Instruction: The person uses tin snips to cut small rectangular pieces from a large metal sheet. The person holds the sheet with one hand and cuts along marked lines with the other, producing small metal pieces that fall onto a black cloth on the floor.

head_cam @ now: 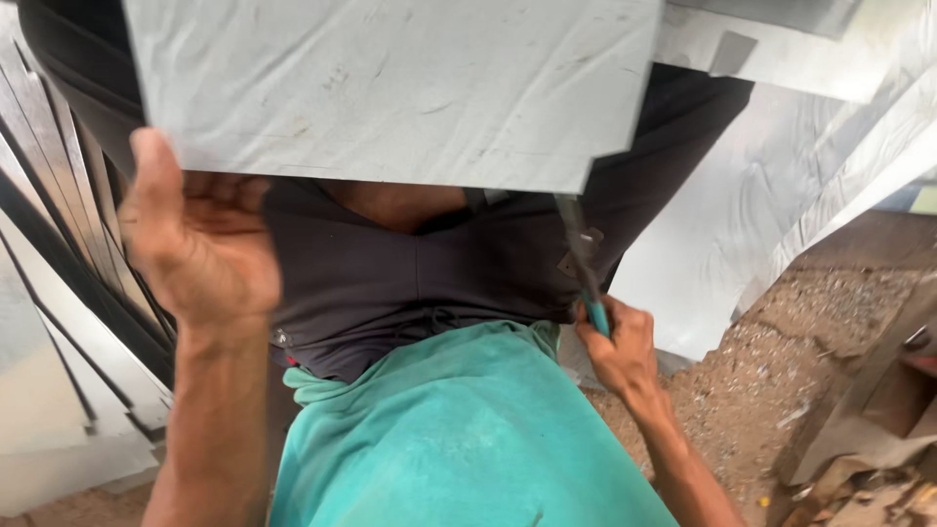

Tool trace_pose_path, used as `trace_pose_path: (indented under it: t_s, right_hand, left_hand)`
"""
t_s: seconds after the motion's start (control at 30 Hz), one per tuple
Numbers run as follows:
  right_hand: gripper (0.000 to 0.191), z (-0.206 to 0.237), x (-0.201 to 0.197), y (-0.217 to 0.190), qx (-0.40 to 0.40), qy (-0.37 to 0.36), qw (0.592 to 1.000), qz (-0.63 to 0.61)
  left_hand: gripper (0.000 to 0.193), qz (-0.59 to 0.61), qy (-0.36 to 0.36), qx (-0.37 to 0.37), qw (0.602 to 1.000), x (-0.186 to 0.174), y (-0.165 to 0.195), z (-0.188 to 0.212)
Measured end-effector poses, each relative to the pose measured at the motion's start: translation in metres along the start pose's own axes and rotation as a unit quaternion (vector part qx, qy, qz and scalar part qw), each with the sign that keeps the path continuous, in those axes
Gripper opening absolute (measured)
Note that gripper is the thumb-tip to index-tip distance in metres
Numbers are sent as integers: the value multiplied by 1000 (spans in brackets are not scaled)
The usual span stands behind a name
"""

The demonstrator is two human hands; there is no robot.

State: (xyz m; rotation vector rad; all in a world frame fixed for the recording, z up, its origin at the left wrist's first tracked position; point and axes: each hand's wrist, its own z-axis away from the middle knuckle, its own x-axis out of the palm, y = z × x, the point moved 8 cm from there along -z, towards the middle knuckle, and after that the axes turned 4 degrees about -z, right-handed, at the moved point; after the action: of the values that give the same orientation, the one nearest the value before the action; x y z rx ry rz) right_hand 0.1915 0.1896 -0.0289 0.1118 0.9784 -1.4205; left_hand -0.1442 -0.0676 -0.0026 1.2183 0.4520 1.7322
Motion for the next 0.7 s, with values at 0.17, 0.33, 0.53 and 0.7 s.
trace_pose_path:
  t_s: [0.17, 0.33, 0.53, 0.7]
  right_hand:
    - [30, 15, 17, -25, 31, -55, 991, -114]
    - [56, 28, 28, -67, 24, -184, 980, -70]
    - [61, 25, 39, -94, 3, -201, 979, -46]
    - [62, 23, 37, -89, 47, -201, 978, -43]
  left_hand:
    - [19, -40, -94, -24, 994, 40, -58, 9]
    - [20, -5, -136, -94, 986, 54, -137, 23]
    - [18, -44, -144, -94, 984, 46, -136, 22]
    - [19, -57, -153, -91, 982, 47, -135, 21]
